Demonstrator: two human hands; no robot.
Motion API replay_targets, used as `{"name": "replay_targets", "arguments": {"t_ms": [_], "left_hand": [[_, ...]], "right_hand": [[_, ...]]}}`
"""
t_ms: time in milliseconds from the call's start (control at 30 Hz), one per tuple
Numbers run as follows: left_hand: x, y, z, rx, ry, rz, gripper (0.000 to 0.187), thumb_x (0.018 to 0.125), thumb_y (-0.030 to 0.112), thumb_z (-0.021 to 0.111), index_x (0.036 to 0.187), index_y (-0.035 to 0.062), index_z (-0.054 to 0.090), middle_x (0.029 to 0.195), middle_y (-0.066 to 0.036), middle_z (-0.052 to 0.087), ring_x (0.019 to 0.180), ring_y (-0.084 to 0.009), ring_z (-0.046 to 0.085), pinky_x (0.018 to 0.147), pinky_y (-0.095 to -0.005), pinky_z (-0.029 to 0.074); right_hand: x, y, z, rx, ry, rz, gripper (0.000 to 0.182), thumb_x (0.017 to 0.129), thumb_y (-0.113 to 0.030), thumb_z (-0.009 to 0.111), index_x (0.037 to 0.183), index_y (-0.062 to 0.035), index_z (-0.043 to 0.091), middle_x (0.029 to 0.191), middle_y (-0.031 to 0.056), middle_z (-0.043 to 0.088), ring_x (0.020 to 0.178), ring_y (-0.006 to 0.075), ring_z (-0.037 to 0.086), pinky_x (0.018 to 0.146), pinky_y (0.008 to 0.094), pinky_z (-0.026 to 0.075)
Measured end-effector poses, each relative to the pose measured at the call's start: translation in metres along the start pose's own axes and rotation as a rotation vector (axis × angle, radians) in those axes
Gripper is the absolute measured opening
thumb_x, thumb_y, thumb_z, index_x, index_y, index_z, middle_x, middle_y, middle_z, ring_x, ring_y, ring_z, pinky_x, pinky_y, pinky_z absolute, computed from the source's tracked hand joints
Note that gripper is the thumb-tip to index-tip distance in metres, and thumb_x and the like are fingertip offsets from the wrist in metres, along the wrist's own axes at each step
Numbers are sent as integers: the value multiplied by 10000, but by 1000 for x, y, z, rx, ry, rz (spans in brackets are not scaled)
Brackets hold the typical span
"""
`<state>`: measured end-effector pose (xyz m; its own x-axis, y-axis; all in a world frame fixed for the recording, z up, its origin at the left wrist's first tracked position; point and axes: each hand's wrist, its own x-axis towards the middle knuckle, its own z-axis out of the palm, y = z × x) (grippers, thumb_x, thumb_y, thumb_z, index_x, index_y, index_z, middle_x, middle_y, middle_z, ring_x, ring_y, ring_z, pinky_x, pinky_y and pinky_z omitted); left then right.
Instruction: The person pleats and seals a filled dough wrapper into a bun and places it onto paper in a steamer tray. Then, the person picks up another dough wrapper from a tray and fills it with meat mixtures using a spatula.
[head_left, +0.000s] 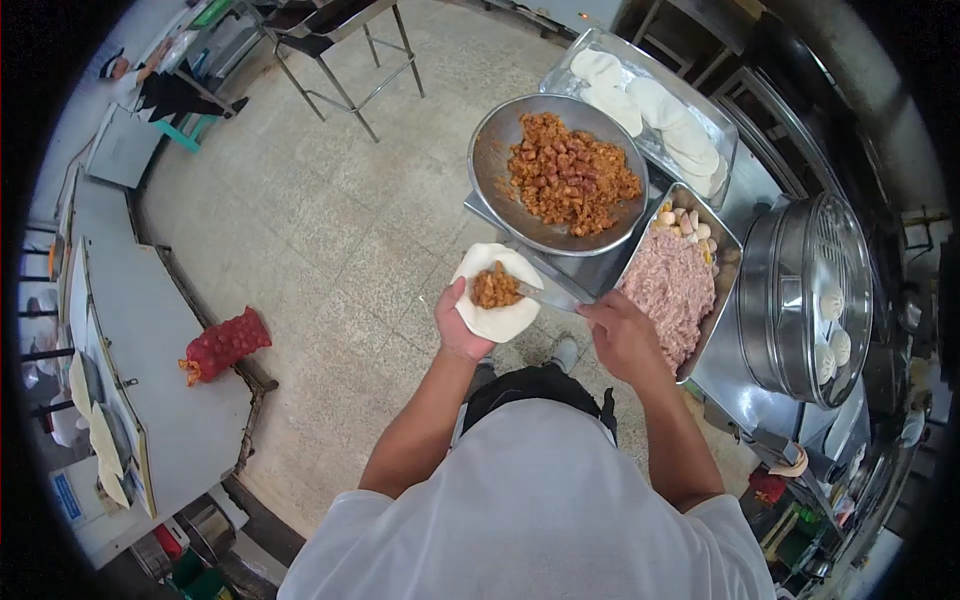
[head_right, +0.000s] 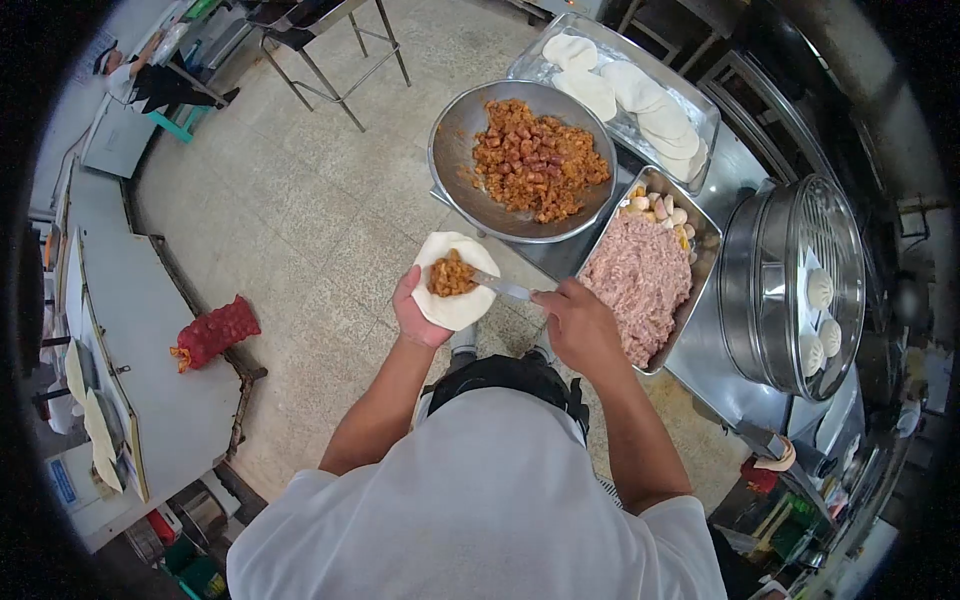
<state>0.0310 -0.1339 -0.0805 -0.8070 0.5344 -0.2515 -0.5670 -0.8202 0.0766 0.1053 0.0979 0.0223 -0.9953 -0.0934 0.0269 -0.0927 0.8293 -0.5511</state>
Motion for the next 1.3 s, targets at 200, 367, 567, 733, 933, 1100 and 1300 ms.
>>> {"name": "replay_targets", "arguments": {"t_ms": [200, 367, 567, 733, 933, 1100, 1300], "left_hand": [[-7, 11, 16, 31, 3, 174, 691, 843, 350, 559, 1452, 68, 395, 1412, -172, 498, 1296, -382, 482, 1104, -564, 366], [4, 26, 15, 112, -10, 220, 689, 836, 321, 599, 1445, 61, 409, 1392, -169, 519, 1284, -372, 497, 1088, -556, 386], [-12, 61, 6, 127, -16, 125, 687, 859, 351, 609, 1445, 54, 410, 1425, -182, 489, 1307, -383, 478, 1103, -558, 374], [-24, 62, 9, 377, -37, -67, 768, 855, 403, 629, 1483, 63, 347, 1431, -185, 481, 1310, -385, 479, 1115, -549, 367], [-19, 50, -5, 458, -33, -161, 966, 801, 622, 657, 1514, 83, 291, 1539, -183, 329, 1388, -395, 370, 1139, -589, 296], [-32, 19, 39, -47, -246, 8, 822, 885, 572, 577, 1460, 20, 375, 1441, -231, 458, 1303, -425, 468, 1090, -601, 358], [3, 32, 8, 87, -89, -137, 735, 909, 515, 575, 1431, 22, 415, 1411, -232, 487, 1284, -414, 492, 1083, -586, 379]], "right_hand": [[-7, -40, -7, 144, 97, 97, 295, 791, 6, 620, 1043, -112, 720, 873, 121, 592, 819, 309, 638, 696, 399, 531], [-2, -44, 16, 60, 75, 22, 314, 782, 19, 595, 1039, -114, 716, 866, 126, 593, 791, 324, 624, 682, 424, 521], [19, -15, -71, -335, 30, 4, 291, 815, -27, 549, 1049, -104, 705, 863, 168, 604, 791, 354, 632, 667, 456, 513], [69, 47, -78, -752, 41, 207, 227, 816, -98, 557, 980, -95, 714, 905, 173, 661, 813, 366, 675, 686, 473, 541], [88, 61, -65, -704, -208, 33, 223, 800, -89, 540, 913, -96, 733, 837, 162, 691, 848, 337, 689, 734, 457, 553], [79, 85, -58, -413, -115, -36, 276, 799, -65, 537, 1002, -84, 724, 880, 175, 676, 863, 363, 660, 758, 468, 518], [87, 80, -45, -381, -76, -118, 253, 802, -73, 570, 995, -82, 734, 935, 166, 695, 873, 346, 665, 759, 449, 525]]}}
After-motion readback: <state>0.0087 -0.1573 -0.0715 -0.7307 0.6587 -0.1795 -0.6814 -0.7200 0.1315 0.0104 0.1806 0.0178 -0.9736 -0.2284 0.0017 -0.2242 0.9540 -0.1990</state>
